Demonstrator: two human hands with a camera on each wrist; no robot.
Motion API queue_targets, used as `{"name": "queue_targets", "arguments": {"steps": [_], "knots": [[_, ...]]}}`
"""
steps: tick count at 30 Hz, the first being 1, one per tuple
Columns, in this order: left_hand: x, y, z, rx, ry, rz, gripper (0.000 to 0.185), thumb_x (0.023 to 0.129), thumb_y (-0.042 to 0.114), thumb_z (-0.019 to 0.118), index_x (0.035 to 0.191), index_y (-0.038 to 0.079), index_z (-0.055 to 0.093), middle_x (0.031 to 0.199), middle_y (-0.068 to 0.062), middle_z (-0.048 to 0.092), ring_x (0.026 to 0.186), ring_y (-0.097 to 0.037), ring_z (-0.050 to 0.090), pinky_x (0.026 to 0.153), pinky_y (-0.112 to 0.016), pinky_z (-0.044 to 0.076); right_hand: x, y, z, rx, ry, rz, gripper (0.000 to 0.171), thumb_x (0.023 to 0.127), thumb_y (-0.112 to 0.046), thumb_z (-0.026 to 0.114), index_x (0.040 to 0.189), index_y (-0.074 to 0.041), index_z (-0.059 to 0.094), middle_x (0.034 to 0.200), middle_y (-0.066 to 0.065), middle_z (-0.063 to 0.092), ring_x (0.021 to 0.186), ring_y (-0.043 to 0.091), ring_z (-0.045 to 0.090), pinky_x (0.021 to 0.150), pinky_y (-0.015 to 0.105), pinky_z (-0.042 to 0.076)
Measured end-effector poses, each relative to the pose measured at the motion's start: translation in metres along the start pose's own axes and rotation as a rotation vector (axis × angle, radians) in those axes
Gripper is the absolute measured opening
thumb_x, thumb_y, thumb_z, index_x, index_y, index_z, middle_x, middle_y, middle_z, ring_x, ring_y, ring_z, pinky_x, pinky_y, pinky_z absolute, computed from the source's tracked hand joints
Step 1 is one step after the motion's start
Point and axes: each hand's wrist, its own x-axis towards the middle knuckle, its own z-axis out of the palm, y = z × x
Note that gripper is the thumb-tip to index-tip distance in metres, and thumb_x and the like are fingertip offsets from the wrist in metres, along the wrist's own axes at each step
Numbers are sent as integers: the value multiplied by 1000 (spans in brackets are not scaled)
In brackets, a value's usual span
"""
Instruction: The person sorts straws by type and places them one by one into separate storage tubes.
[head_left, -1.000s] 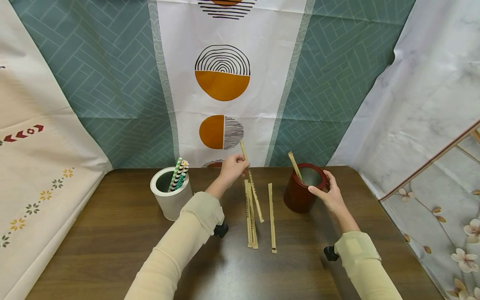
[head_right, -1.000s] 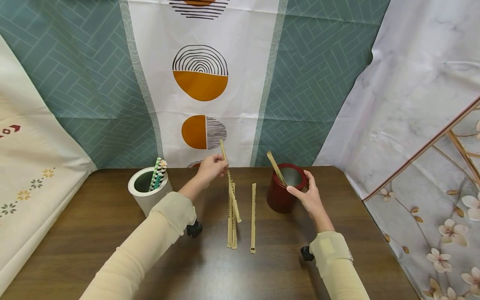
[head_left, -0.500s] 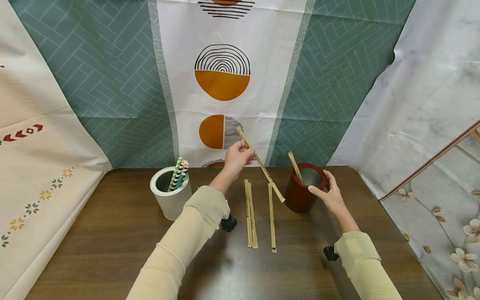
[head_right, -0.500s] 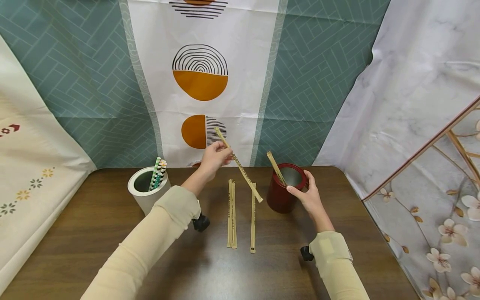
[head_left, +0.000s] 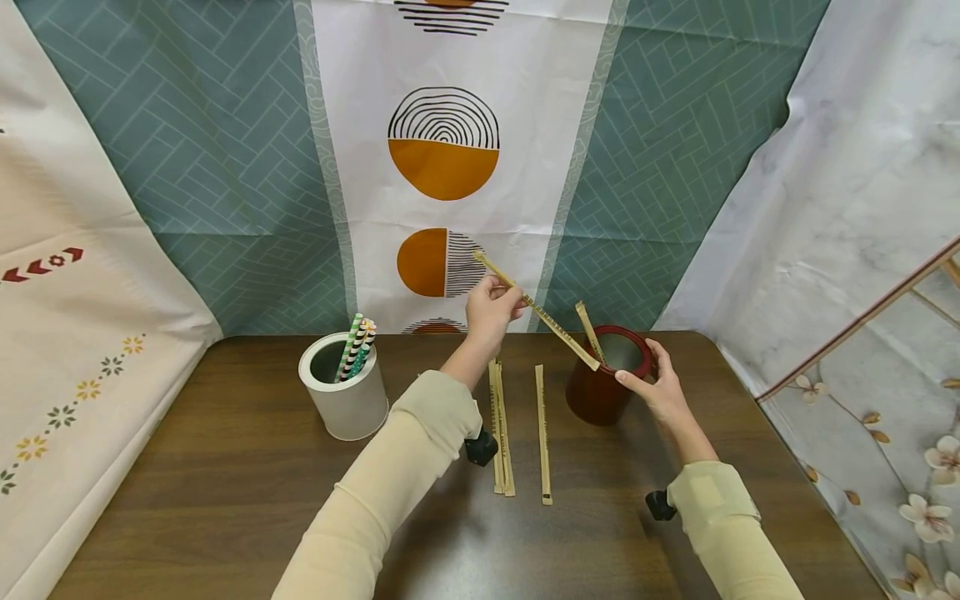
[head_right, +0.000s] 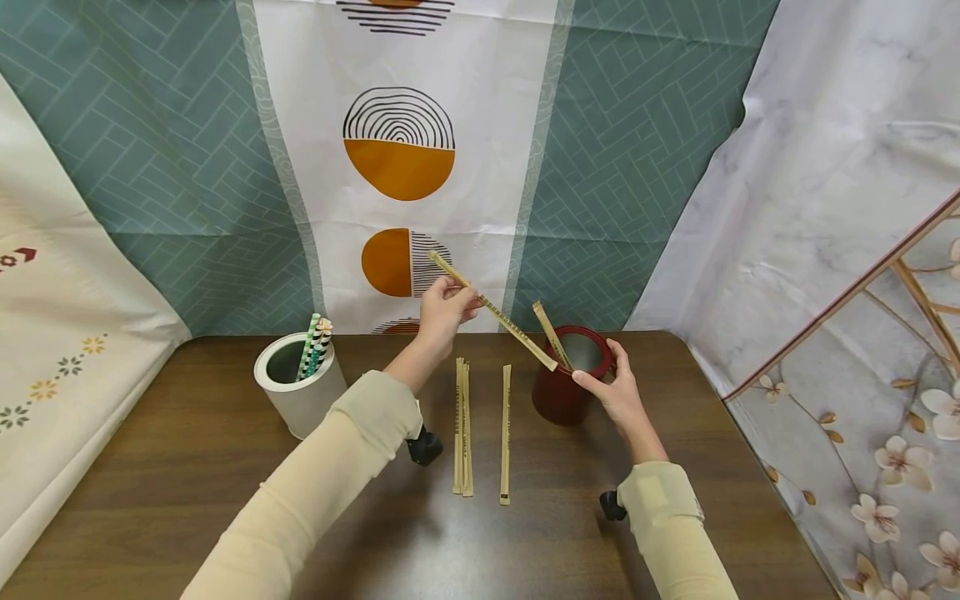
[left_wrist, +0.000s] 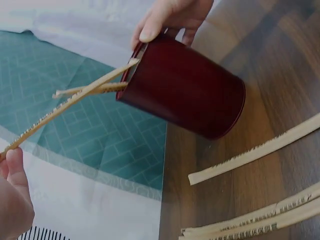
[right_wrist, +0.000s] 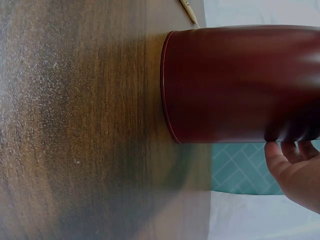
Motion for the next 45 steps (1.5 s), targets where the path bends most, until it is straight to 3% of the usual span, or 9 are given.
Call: {"name": "queue_targets", "arguments": {"steps": [3,8,16,21,30,37,45], "knots": [[-2,-2,5,18,10,5,16,82,5,55,97,-2,54,84,-11,62,63,-5,59,62,-24,52,0,0,0,4,1,-5,81,78,-28,66,140,-12,15,142,15,22,123,27,27,90,23,35],[-6,-6,15,46,34,29,14,82,6,55,94,-1,56,81,-8,63,64,-6,57,70,-34,52,2,0,0,-21,1,36,79,81,-16,62,141,-7,11,144,16,18,125,29,26,79,7,35],[-13,-11,28,145,50,59,7,79,10,59,83,4,59,71,-5,62,53,-5,52,55,-19,47,3,-2,0,-4,7,73,78,81,-5,60,141,-6,10,144,17,19,127,30,25,74,3,34],[-17,-14,34,194,17,73,8,80,10,59,84,3,61,76,-11,66,53,-5,53,53,-17,45,2,-3,0,-21,2,62,78,82,-9,60,141,-6,10,144,16,18,127,29,24,75,2,34],[-21,-21,40,307,-9,85,10,82,16,60,84,7,62,76,-9,67,54,-5,53,52,-16,44,-3,-14,3,-6,0,68,77,82,-6,59,140,-5,9,144,18,18,126,31,24,74,3,34],[-26,-32,46,378,-58,49,14,84,18,58,89,6,63,79,-8,68,59,-10,59,55,-17,47,1,-2,1,-15,8,41,78,81,-8,60,141,-7,10,143,16,20,124,28,27,75,3,35],[-33,-43,46,361,-131,7,27,86,16,57,112,9,57,94,-8,68,78,-20,65,62,-21,50,2,0,1,-20,4,43,77,81,-8,60,141,-8,12,143,15,21,124,28,27,75,4,34]]}}
